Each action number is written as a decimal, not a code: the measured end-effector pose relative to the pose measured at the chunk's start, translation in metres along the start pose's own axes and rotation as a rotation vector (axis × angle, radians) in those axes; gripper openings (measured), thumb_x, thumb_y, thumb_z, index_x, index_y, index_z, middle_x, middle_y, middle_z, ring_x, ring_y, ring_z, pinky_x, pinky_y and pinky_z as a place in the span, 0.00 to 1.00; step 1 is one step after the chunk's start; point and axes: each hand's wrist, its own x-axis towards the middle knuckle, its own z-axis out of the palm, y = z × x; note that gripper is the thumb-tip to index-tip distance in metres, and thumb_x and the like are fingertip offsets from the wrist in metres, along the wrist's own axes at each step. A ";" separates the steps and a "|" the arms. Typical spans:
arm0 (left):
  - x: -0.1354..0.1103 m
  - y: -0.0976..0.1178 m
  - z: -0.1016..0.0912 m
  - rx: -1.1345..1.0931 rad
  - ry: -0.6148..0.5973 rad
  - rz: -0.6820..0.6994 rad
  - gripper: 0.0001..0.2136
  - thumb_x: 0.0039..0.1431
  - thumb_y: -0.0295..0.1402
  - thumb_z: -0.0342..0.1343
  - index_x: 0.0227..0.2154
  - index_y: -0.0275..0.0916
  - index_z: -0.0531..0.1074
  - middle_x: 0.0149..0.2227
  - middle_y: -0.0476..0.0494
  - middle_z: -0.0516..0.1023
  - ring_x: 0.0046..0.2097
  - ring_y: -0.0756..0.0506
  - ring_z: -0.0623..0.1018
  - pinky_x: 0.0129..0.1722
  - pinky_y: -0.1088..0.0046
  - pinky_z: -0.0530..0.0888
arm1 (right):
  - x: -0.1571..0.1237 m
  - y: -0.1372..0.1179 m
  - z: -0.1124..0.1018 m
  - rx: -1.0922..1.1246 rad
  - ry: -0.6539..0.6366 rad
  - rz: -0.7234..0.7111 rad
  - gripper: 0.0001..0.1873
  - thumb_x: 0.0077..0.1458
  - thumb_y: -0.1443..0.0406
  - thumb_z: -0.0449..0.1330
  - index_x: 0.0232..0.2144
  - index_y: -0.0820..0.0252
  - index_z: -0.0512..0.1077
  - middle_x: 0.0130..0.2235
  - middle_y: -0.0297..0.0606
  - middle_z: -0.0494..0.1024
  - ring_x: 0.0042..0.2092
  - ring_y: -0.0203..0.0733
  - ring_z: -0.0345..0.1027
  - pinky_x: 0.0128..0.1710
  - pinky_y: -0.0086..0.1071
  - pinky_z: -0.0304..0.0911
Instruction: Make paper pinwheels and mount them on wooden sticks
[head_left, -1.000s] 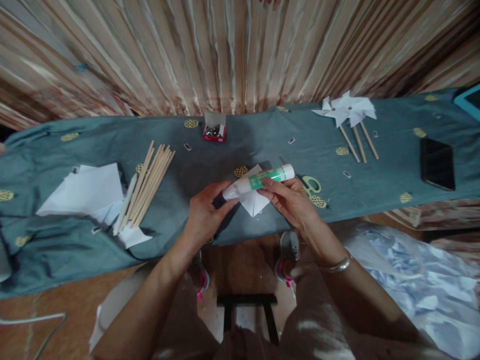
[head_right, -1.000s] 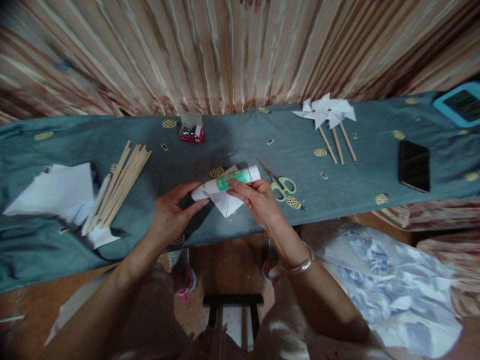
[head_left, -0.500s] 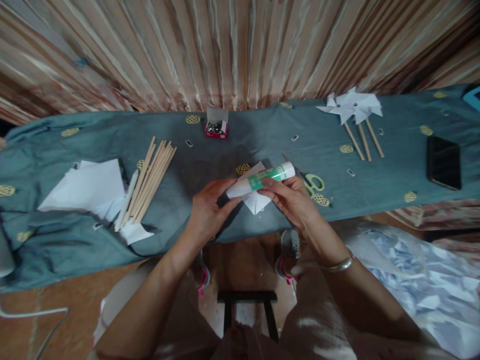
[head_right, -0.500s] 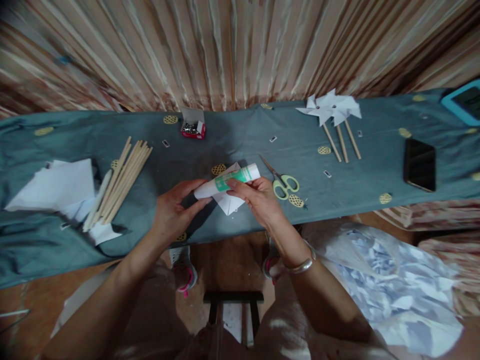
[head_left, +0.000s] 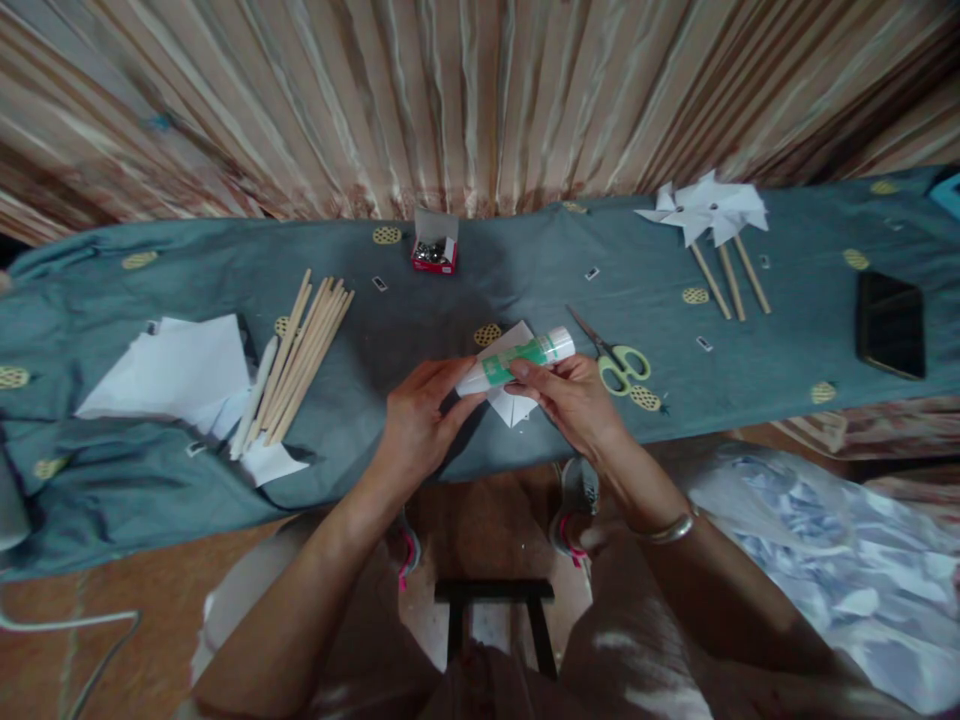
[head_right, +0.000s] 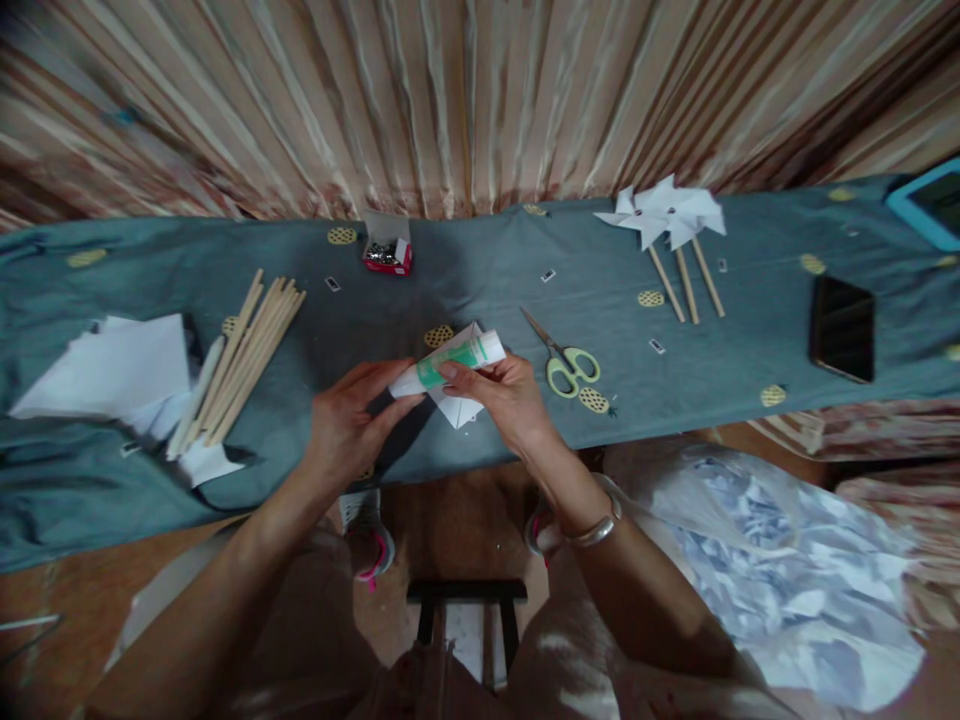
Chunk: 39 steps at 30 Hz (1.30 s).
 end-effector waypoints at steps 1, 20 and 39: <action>0.000 0.000 0.000 0.001 -0.006 -0.006 0.14 0.64 0.39 0.57 0.49 0.40 0.75 0.45 0.42 0.82 0.45 0.45 0.80 0.46 0.68 0.78 | 0.000 0.000 0.000 0.004 -0.002 0.002 0.17 0.29 0.57 0.78 0.22 0.58 0.80 0.27 0.31 0.82 0.28 0.32 0.75 0.31 0.26 0.76; -0.003 -0.048 -0.030 0.096 0.117 -0.212 0.12 0.60 0.38 0.60 0.45 0.43 0.77 0.43 0.41 0.83 0.44 0.42 0.81 0.46 0.61 0.78 | -0.004 0.005 -0.027 -0.477 0.041 -0.346 0.10 0.50 0.57 0.68 0.33 0.55 0.80 0.32 0.34 0.83 0.33 0.37 0.74 0.36 0.33 0.70; 0.002 -0.006 0.015 0.208 -0.201 0.379 0.08 0.66 0.30 0.53 0.45 0.43 0.75 0.48 0.43 0.80 0.52 0.39 0.75 0.50 0.59 0.73 | -0.031 0.007 -0.058 -1.285 -0.120 -0.799 0.15 0.63 0.68 0.53 0.46 0.60 0.77 0.50 0.45 0.80 0.52 0.47 0.73 0.54 0.47 0.68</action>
